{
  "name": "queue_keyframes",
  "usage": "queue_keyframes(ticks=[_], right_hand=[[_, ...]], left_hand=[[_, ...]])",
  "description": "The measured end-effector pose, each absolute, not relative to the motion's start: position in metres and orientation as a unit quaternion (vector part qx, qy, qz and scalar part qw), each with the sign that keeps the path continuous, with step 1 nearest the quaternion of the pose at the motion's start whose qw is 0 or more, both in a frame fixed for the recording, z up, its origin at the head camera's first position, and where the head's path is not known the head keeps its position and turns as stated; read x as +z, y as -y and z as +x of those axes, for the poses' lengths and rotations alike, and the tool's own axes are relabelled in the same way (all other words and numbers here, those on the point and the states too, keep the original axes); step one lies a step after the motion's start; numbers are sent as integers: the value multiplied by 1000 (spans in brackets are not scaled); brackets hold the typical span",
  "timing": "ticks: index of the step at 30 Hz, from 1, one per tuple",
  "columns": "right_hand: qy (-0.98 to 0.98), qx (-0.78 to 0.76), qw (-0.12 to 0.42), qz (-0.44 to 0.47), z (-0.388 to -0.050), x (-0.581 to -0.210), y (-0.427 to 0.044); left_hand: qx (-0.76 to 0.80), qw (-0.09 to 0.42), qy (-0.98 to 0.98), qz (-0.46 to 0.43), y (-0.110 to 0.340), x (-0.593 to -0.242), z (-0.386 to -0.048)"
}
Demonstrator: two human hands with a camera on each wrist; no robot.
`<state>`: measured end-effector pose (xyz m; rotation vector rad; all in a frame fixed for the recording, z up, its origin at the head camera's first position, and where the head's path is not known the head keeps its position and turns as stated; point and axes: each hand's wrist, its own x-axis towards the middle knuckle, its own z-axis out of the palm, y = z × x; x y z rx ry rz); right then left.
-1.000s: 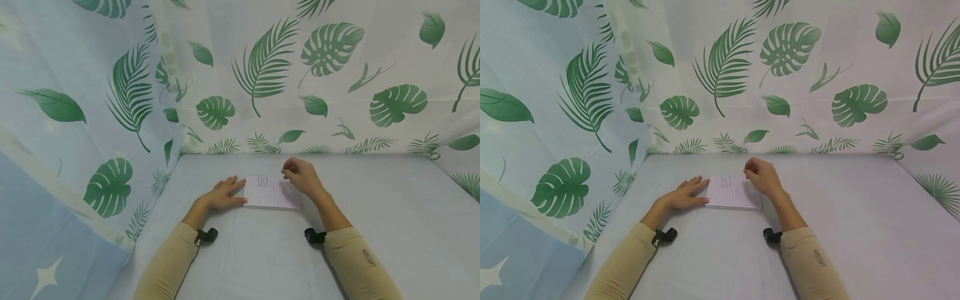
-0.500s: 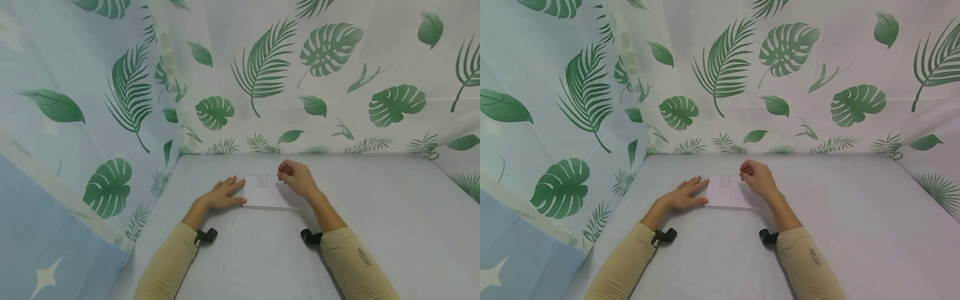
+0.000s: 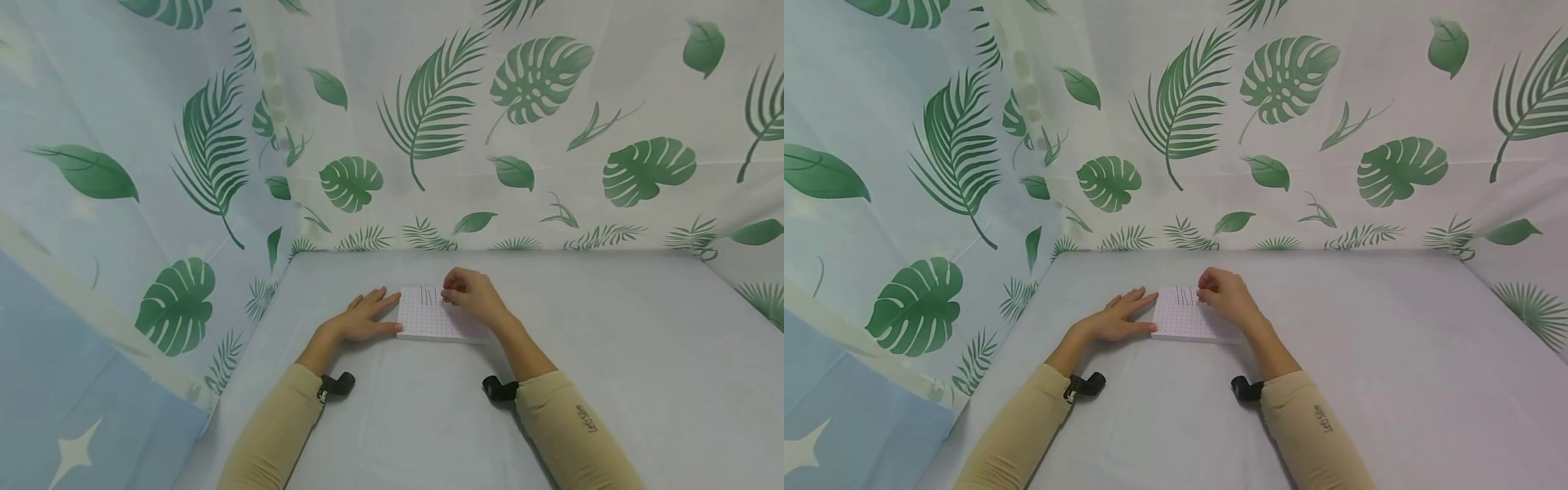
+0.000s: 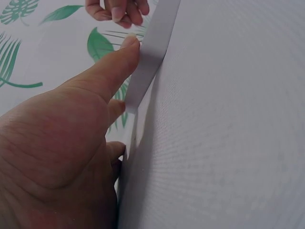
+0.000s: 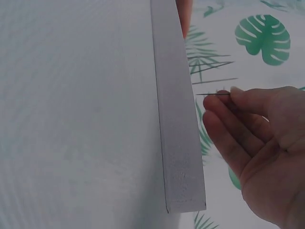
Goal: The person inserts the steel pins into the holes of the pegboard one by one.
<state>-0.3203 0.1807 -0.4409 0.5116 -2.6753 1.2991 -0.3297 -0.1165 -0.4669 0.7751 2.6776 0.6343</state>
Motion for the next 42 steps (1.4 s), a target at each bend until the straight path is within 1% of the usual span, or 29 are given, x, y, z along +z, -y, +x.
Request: queue_keyframes(ticks=[24, 29, 36, 42], right_hand=[[913, 366, 62, 170, -322, -445, -170], [917, 353, 68, 172, -322, -444, -168], [925, 329, 93, 167, -322, -447, -168], [929, 321, 95, 159, -323, -448, -167]], left_hand=[[217, 135, -929, 269, 117, -466, -329], [216, 134, -929, 270, 117, -467, -330], [217, 138, -928, 270, 116, -465, -329], [219, 139, -928, 269, 116, -465, -329]])
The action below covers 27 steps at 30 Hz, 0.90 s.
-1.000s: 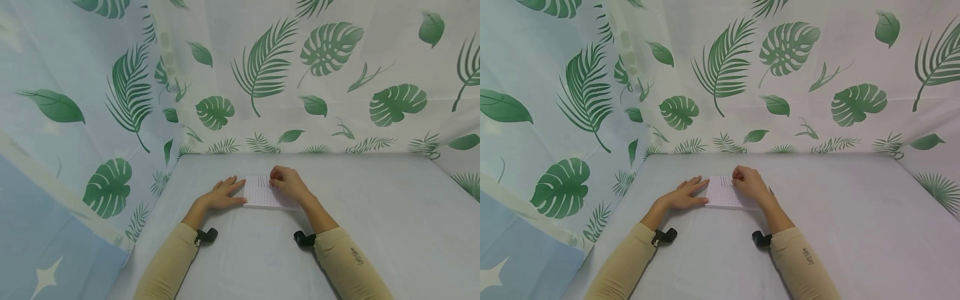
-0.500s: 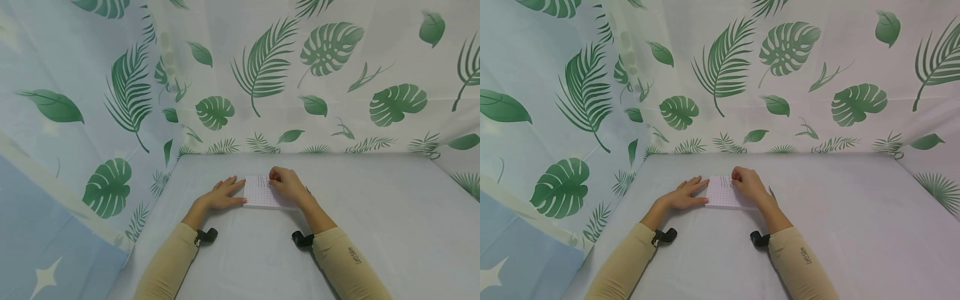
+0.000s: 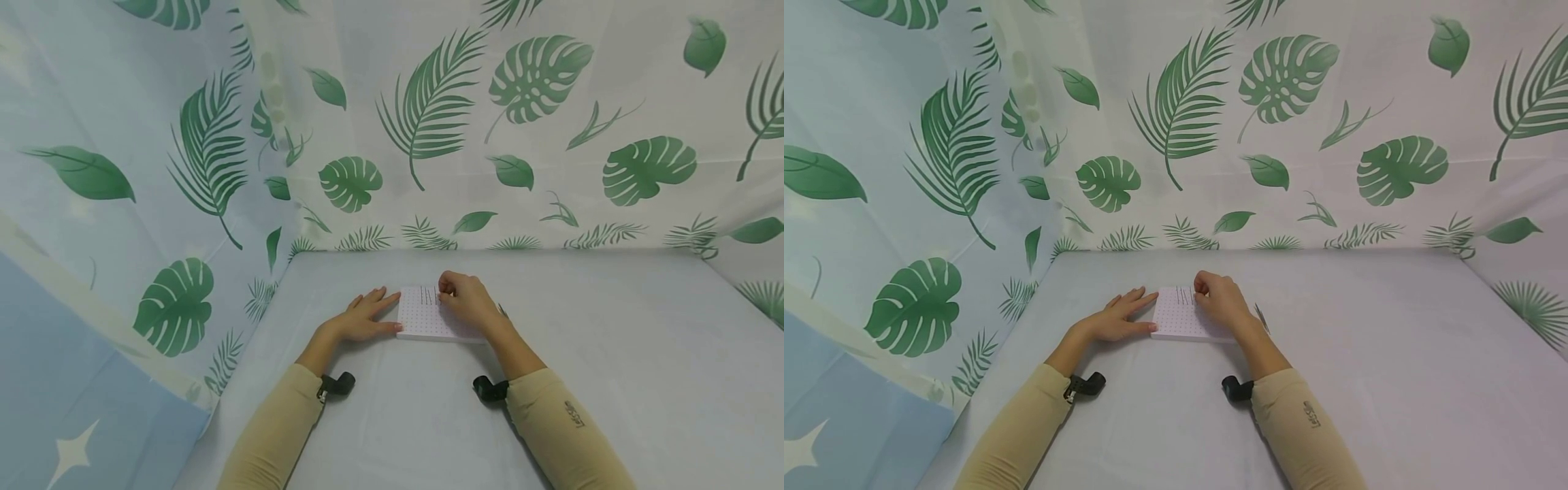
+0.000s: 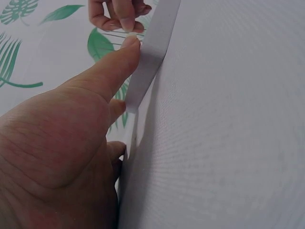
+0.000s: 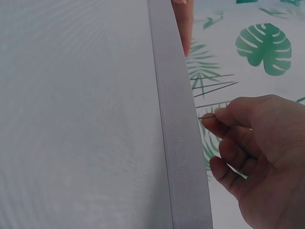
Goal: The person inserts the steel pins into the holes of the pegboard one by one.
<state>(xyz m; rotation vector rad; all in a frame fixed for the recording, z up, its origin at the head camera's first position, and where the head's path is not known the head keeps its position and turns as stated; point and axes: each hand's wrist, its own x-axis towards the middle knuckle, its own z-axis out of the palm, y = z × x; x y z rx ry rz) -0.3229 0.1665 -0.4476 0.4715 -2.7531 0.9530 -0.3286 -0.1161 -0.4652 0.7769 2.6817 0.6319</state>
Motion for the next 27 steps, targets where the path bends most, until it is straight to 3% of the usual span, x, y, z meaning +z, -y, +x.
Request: queue_keyframes(ticks=[27], right_hand=[[925, 335, 72, 163, -320, -447, -168]], left_hand=[[224, 128, -925, 279, 116, -466, -330]])
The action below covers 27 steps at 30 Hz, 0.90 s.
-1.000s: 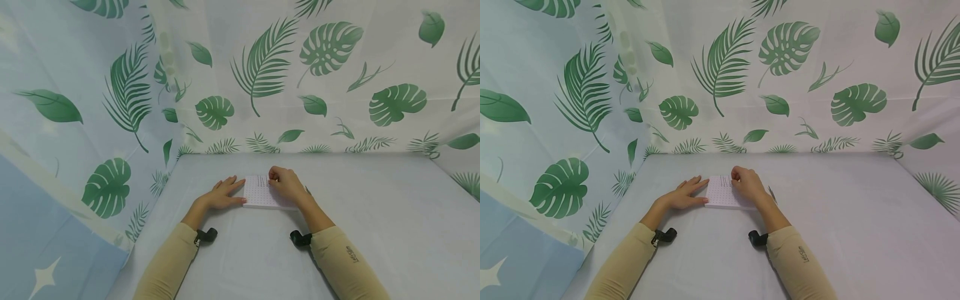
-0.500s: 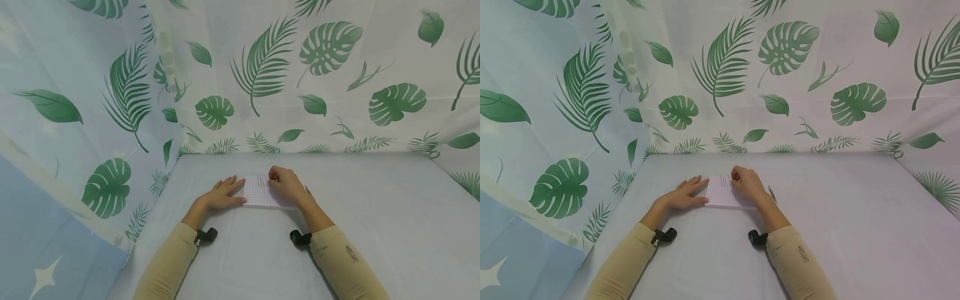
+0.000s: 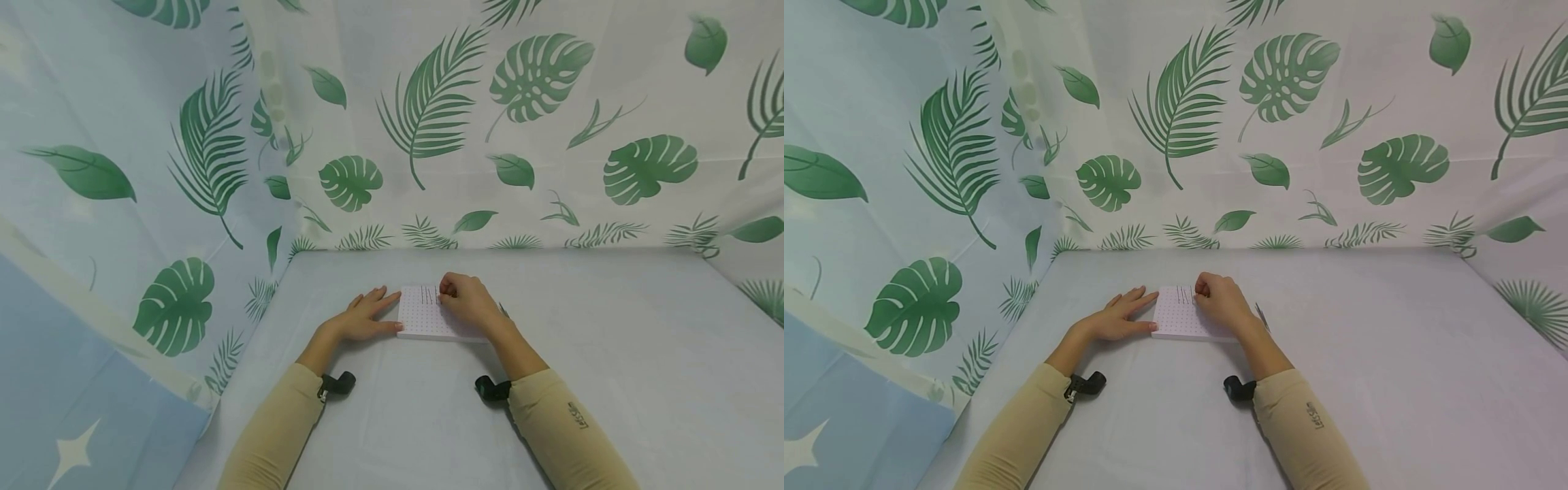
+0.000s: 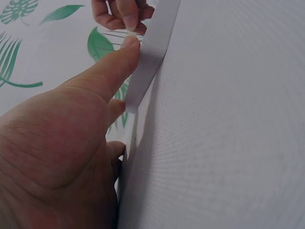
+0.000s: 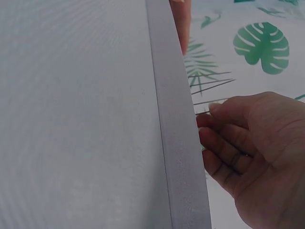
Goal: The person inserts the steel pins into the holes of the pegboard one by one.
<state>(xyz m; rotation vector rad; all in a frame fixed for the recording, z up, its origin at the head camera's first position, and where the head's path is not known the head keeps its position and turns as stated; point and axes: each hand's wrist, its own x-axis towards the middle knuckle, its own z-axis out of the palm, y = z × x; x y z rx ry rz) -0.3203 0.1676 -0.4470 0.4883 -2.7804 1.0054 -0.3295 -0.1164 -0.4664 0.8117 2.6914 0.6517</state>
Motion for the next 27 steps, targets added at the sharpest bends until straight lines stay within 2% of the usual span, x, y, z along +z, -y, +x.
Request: queue_keyframes(ticks=[14, 27], right_hand=[[928, 334, 46, 160, -321, -446, -178], [923, 357, 77, 124, -323, -428, -212]], left_hand=[[222, 132, -926, 275, 116, -468, -330], [222, 133, -926, 275, 117, -469, -331]])
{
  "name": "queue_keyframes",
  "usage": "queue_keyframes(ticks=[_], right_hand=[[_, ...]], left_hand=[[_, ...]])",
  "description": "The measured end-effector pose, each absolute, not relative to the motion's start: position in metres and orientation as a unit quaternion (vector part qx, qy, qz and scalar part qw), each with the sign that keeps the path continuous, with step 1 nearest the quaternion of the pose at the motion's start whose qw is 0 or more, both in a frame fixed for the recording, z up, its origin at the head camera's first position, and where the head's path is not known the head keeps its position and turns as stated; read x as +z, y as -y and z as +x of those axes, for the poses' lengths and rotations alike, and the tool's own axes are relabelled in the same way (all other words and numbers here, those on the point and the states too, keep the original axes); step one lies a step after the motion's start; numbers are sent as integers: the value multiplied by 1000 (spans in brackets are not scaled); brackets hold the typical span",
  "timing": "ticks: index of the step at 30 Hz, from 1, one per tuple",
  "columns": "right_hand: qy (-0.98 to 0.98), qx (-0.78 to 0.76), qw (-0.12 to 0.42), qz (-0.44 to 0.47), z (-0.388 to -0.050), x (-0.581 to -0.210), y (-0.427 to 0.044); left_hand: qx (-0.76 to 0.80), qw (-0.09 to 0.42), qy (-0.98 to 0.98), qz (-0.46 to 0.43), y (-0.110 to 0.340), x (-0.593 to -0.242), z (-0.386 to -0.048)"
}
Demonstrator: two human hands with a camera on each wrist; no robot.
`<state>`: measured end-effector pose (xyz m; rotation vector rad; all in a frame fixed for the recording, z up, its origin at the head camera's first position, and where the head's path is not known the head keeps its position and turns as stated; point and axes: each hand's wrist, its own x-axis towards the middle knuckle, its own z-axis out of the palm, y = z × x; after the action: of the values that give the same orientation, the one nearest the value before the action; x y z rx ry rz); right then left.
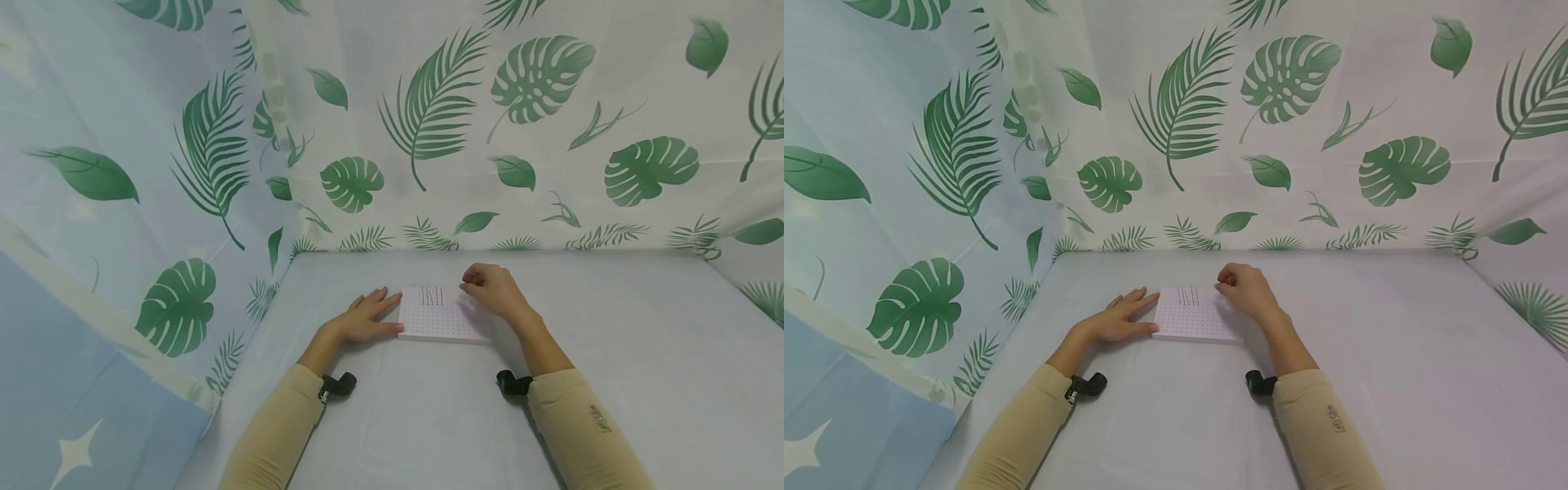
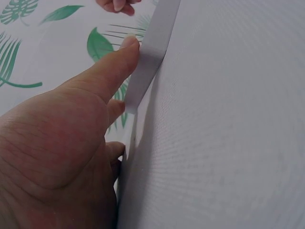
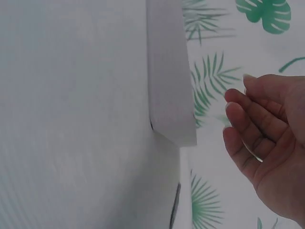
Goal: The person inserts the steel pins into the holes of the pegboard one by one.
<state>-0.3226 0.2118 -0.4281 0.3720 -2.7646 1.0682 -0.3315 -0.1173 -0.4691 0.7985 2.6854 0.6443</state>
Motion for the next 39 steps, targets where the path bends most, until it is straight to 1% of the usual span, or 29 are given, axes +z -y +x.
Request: queue_keyframes(ticks=[8, 28, 39], right_hand=[[925, 355, 81, 113, -318, -422, -234], [931, 347, 60, 99, -314, -419, -267], [939, 332, 15, 88, -314, -422, -278]], left_hand=[[219, 133, -926, 277, 118, -469, -331], [221, 132, -926, 275, 117, -469, -330], [218, 130, -929, 270, 116, -470, -330]])
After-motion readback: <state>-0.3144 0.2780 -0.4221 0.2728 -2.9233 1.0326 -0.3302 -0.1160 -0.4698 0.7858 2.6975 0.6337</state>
